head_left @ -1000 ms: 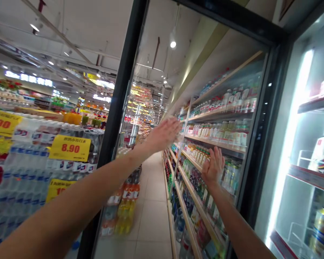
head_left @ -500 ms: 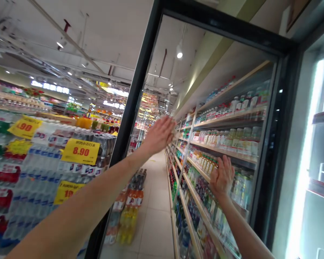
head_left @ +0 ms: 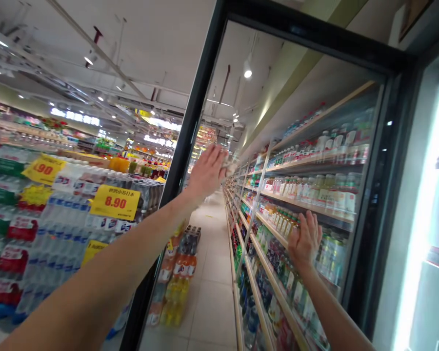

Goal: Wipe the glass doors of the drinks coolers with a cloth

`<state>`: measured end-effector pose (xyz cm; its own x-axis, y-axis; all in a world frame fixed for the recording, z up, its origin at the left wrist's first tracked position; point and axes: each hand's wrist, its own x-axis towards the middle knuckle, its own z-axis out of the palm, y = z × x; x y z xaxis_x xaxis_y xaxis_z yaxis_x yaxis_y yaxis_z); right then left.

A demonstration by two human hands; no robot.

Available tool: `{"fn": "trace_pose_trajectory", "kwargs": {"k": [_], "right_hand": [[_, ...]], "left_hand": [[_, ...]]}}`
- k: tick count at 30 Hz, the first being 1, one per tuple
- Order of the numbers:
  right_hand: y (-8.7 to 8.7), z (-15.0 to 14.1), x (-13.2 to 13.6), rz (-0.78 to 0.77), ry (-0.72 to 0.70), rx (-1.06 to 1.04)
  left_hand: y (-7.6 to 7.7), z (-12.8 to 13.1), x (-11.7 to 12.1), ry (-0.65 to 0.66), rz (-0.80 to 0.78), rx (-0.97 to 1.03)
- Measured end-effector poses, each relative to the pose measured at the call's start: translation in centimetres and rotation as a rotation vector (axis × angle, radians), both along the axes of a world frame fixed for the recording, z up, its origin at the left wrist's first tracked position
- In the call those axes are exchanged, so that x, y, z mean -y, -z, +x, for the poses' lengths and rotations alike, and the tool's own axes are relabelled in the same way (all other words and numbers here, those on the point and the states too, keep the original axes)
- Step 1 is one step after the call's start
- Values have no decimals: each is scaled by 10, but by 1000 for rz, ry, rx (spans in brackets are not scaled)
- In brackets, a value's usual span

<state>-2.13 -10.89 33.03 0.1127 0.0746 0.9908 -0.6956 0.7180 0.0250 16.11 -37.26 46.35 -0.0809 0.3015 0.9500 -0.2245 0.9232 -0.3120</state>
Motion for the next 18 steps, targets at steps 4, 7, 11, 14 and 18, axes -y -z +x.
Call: {"fn": "trace_pose_trajectory", "kwargs": {"k": [4, 7, 11, 14, 18], "right_hand": [[0, -1, 1, -7, -6, 9], [0, -1, 1, -13, -7, 2], [0, -2, 0, -3, -10, -13], [0, -2, -1, -2, -11, -13], [0, -3, -1, -6, 3, -10]], "left_hand": [[3, -10, -16, 15, 99, -4], [37, -31, -56, 19, -155, 208], [56, -44, -76, 33, -406, 345], [30, -32, -48, 27, -213, 196], [-8, -12, -6, 49, 152, -104]]}}
